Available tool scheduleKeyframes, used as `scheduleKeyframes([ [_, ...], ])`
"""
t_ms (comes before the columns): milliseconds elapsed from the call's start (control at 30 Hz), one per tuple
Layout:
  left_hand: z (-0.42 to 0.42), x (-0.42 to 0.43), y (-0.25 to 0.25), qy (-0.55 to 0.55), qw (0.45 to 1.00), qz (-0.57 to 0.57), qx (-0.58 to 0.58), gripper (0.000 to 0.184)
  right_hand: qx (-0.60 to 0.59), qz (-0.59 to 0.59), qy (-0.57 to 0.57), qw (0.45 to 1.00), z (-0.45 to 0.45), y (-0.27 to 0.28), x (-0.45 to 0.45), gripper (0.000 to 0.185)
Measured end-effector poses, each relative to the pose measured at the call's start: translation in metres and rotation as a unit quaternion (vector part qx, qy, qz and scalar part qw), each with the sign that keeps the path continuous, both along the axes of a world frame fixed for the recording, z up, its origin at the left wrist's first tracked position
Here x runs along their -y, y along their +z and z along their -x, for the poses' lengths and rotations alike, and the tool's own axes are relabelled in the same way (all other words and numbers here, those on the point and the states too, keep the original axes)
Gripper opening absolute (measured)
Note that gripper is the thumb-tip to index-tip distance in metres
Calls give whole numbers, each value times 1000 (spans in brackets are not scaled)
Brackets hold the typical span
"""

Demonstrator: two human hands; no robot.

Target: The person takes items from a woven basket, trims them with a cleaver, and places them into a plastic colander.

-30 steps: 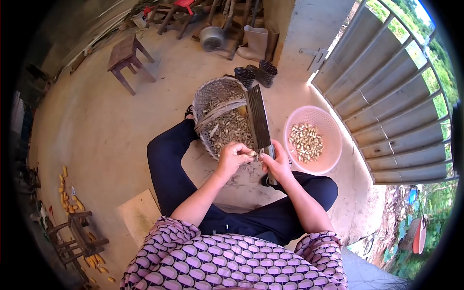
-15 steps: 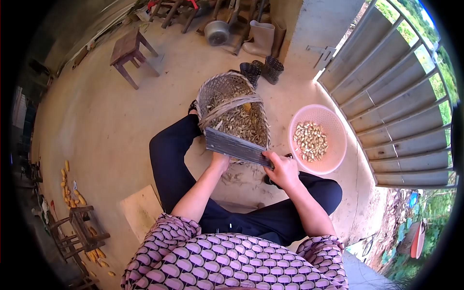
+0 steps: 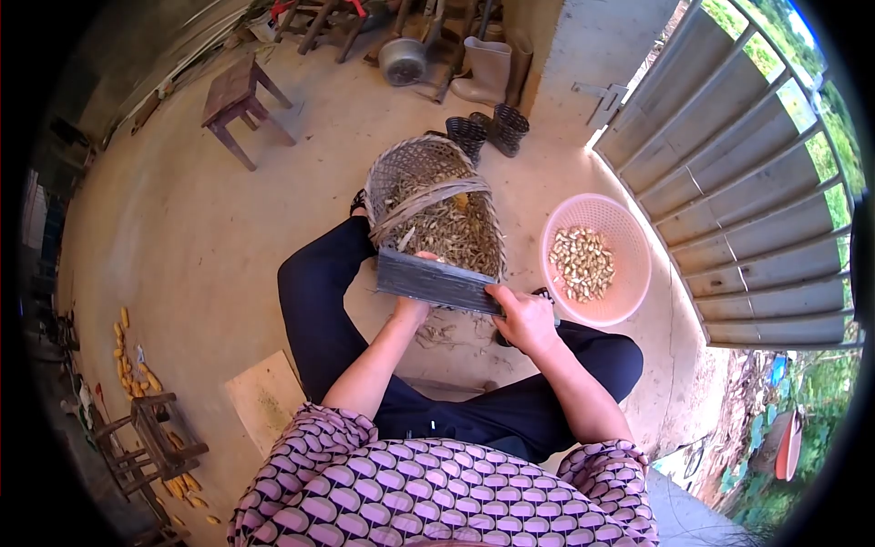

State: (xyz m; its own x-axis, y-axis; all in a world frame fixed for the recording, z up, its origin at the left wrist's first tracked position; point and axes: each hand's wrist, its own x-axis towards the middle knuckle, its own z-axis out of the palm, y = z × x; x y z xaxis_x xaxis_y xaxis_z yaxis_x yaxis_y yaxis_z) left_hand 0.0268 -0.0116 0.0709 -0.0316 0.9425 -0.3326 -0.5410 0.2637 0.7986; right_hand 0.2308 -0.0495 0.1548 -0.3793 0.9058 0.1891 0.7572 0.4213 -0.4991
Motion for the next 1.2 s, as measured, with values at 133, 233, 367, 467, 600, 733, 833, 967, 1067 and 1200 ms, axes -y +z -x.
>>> scheduleKeyframes([
  [133,7,-2,30,-71,989,-115,55,8,69,60,-78,993,-4,-19,-8,31],
  [233,7,4,51,-66,993,-95,7,12,6,100,-167,981,-23,-43,-20,25],
  [367,16,1,28,-38,998,-49,30,13,-109,150,-192,964,-13,-33,-15,27],
  [467,17,5,19,-25,999,12,38,16,-186,207,-192,941,-6,-42,-11,32],
  [600,13,9,12,-87,985,89,123,14,-387,384,-175,820,6,-29,-11,25],
  [733,-3,15,2,-189,978,57,72,15,-416,347,-159,825,12,-31,-13,27],
  [833,-15,18,9,-227,969,68,70,17,-425,330,-162,827,11,-30,-16,29],
  [967,-17,20,9,-260,963,45,46,15,-431,328,-150,827,12,-33,-19,29],
  [1067,-19,22,17,-282,956,64,55,12,-395,266,-140,868,13,-44,-19,26],
  [1200,-12,23,15,-197,969,104,104,9,-368,332,-173,851,10,-22,-20,24],
])
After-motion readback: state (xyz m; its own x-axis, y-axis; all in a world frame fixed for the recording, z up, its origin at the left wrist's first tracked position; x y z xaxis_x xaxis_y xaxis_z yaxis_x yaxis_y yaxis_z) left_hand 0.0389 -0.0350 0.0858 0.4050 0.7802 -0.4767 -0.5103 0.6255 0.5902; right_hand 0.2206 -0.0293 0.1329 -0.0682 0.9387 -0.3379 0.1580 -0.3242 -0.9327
